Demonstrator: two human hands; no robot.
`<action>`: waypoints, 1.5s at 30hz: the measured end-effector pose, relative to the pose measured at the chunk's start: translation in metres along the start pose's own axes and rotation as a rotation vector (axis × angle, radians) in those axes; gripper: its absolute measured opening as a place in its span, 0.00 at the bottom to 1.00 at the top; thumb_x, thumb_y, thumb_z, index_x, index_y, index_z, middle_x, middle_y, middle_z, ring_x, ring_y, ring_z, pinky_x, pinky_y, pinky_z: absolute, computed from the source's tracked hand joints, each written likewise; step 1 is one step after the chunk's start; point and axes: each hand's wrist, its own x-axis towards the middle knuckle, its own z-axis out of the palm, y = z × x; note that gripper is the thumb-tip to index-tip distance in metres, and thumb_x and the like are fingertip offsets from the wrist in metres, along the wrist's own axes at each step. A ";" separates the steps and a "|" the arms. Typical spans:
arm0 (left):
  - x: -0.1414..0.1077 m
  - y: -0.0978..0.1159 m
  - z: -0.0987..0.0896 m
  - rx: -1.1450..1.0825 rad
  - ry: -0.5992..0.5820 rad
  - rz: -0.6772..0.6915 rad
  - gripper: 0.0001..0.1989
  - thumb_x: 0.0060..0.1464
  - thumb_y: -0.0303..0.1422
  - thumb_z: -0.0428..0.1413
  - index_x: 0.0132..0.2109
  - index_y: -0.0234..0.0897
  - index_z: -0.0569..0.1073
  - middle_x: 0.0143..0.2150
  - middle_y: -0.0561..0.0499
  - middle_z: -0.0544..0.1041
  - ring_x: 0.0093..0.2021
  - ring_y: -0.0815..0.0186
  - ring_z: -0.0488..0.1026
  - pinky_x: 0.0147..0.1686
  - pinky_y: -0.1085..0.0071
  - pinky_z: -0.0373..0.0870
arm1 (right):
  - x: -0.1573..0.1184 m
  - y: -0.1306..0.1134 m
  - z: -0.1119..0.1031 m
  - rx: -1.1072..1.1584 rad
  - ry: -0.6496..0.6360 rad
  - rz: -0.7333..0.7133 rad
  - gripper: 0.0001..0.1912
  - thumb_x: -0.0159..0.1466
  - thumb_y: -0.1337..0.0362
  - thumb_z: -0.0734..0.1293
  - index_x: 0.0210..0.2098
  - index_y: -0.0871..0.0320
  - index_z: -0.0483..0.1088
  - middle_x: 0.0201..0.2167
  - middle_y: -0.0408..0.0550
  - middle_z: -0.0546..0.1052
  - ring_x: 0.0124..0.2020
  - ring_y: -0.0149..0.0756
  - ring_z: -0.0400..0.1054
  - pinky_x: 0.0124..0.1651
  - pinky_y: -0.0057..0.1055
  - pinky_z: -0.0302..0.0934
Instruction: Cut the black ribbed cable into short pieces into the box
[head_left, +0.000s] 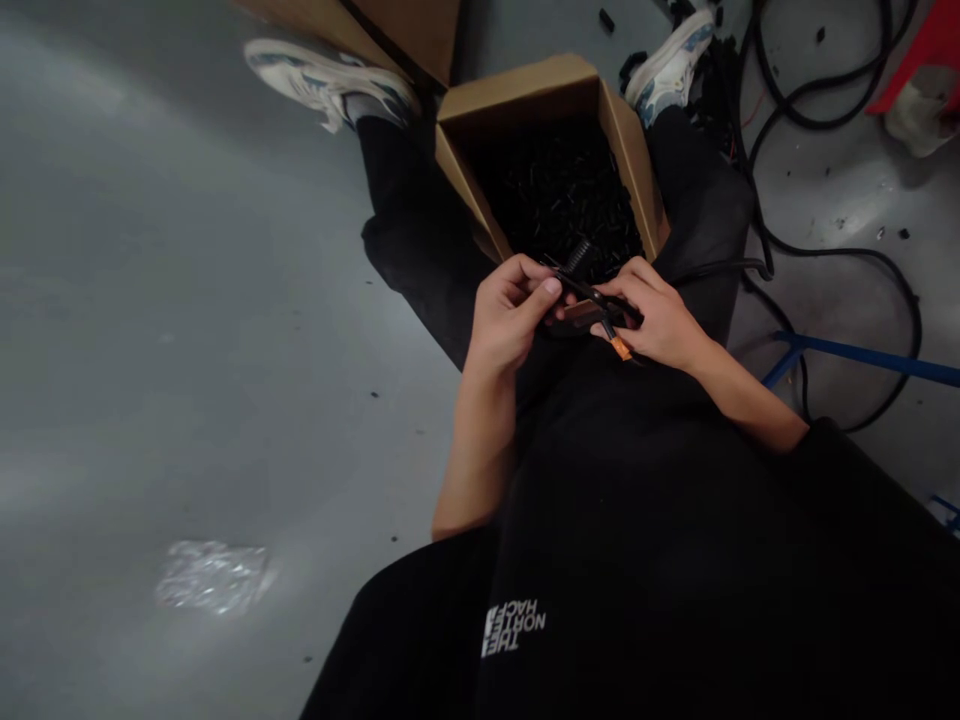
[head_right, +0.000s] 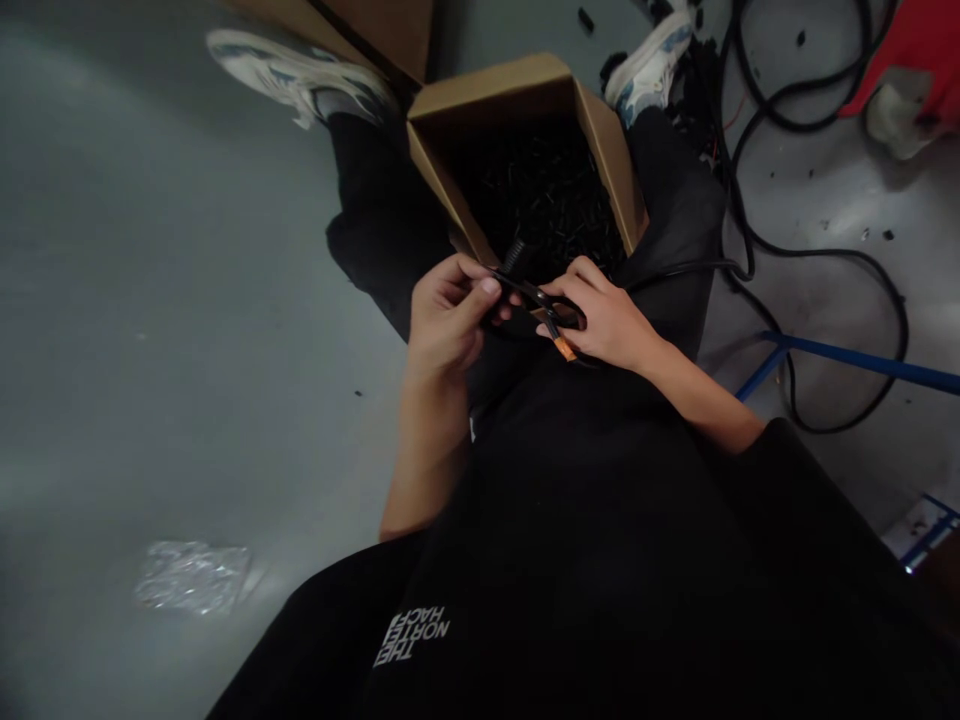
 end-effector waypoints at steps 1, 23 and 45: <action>0.000 -0.001 0.000 0.047 0.003 0.019 0.31 0.51 0.62 0.73 0.35 0.42 0.70 0.29 0.53 0.80 0.24 0.69 0.72 0.23 0.72 0.67 | 0.000 0.000 0.000 0.000 -0.013 0.019 0.20 0.68 0.53 0.76 0.56 0.51 0.75 0.53 0.48 0.72 0.47 0.40 0.73 0.53 0.44 0.76; 0.006 -0.030 -0.005 0.201 0.137 0.118 0.28 0.57 0.61 0.68 0.45 0.42 0.76 0.36 0.50 0.80 0.31 0.67 0.76 0.32 0.70 0.72 | 0.011 0.014 0.003 0.080 -0.010 0.144 0.19 0.64 0.54 0.79 0.51 0.54 0.79 0.49 0.47 0.73 0.46 0.38 0.71 0.55 0.41 0.72; 0.016 -0.025 -0.017 -0.078 0.066 0.126 0.25 0.61 0.57 0.69 0.52 0.43 0.77 0.46 0.49 0.83 0.43 0.64 0.84 0.46 0.67 0.83 | 0.009 -0.003 0.000 -0.034 -0.018 0.083 0.19 0.67 0.57 0.77 0.56 0.53 0.80 0.52 0.48 0.73 0.45 0.37 0.73 0.54 0.39 0.73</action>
